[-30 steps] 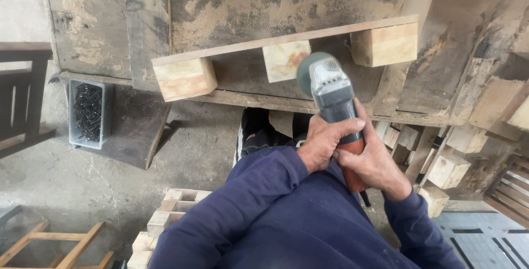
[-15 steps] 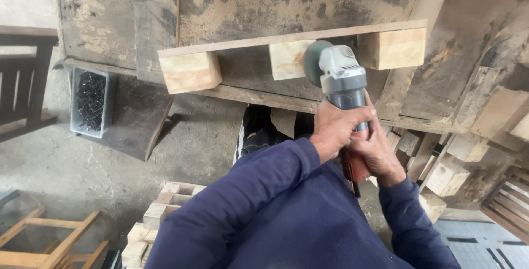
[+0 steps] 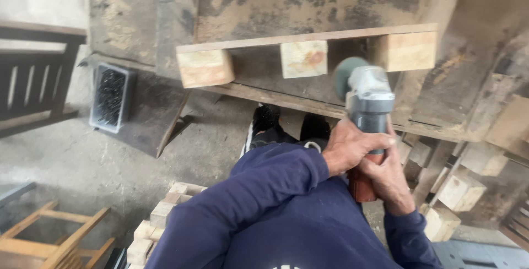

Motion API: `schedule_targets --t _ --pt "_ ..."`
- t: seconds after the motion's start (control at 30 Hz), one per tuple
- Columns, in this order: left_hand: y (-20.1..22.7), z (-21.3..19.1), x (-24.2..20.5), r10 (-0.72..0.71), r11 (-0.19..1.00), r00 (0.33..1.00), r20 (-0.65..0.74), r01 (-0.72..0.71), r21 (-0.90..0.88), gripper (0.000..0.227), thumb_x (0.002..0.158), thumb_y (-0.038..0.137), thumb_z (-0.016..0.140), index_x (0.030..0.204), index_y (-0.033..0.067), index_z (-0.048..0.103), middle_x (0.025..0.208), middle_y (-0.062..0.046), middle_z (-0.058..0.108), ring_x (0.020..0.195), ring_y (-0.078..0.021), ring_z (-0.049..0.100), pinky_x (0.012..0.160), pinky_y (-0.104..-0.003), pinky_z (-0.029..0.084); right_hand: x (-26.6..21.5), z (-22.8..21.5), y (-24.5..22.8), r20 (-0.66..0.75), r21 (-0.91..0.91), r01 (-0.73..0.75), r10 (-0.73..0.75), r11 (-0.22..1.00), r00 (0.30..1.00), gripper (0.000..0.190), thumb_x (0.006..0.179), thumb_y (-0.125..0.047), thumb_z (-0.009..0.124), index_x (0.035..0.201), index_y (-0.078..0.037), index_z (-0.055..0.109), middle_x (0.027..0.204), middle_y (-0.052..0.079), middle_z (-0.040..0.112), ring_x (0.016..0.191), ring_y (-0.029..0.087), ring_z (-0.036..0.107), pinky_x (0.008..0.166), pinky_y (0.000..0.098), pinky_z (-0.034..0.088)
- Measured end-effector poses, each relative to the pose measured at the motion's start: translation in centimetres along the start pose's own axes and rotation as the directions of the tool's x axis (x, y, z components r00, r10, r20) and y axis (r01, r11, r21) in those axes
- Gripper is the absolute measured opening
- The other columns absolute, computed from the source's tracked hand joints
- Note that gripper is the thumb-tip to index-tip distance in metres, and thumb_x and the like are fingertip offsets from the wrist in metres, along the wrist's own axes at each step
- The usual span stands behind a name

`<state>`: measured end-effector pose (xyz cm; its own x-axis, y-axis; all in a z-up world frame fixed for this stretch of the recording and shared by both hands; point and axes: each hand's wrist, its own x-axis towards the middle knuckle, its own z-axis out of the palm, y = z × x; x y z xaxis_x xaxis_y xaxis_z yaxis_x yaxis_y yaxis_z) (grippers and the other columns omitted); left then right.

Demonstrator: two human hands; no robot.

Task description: The person positions a wooden plank on a workbench and uses a handheld angle grinder to sand the surface of the plank. The person repeatedly moves the grinder along the plank, repositioning it as needed to cover different sections.

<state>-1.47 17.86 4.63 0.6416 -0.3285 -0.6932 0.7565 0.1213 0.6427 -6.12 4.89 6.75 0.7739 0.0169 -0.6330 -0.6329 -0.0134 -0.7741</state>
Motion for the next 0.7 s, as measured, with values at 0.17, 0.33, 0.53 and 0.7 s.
schedule_targets --t 0.17,0.33,0.53,0.7 --pt "1.5 -2.3 0.1 0.159 0.971 0.985 0.071 -0.169 0.167 0.082 0.070 0.043 0.081 0.132 -0.0056 0.055 0.117 -0.023 0.071 0.105 -0.0313 0.071 0.092 -0.041 0.057 1.3 1.9 -2.5 0.016 -0.037 -0.020 0.021 0.999 1.000 0.084 0.072 -0.008 0.071 0.149 -0.004 0.038 0.122 0.015 0.061 0.105 0.024 0.066 0.085 0.0375 0.059" --pt "3.6 -4.1 -1.1 0.228 0.947 0.961 0.156 -0.256 0.195 0.092 0.083 0.055 0.076 0.143 -0.0083 0.045 0.128 -0.027 0.063 0.117 -0.0340 0.067 0.098 -0.042 0.056 2.1 3.8 -3.3 0.011 0.119 0.057 -0.059 0.991 0.998 0.066 0.075 -0.006 0.067 0.138 -0.004 0.047 0.118 0.008 0.060 0.102 0.018 0.064 0.082 0.0333 0.058" --pt "4.3 -6.4 -4.3 0.404 0.842 0.841 0.360 -0.496 0.213 0.112 0.069 0.049 0.088 0.153 -0.0053 0.037 0.140 -0.034 0.051 0.127 -0.0447 0.057 0.104 -0.049 0.051 2.8 2.9 -3.2 -0.159 0.330 0.227 -0.183 0.916 0.970 0.049 0.087 -0.013 0.071 0.130 -0.002 0.053 0.109 0.007 0.061 0.094 0.016 0.064 0.081 0.0310 0.057" --pt "2.9 -5.6 -2.9 0.511 0.532 0.693 0.508 -0.720 0.447 0.101 0.085 0.046 0.082 0.163 0.0032 0.035 0.164 -0.026 0.037 0.143 -0.0429 0.052 0.115 -0.044 0.052 3.3 0.0 -3.2 -0.281 0.476 0.331 -0.215 0.815 0.935 0.043 0.089 -0.019 0.070 0.122 0.004 0.057 0.102 0.014 0.068 0.087 0.021 0.069 0.080 0.0335 0.061"
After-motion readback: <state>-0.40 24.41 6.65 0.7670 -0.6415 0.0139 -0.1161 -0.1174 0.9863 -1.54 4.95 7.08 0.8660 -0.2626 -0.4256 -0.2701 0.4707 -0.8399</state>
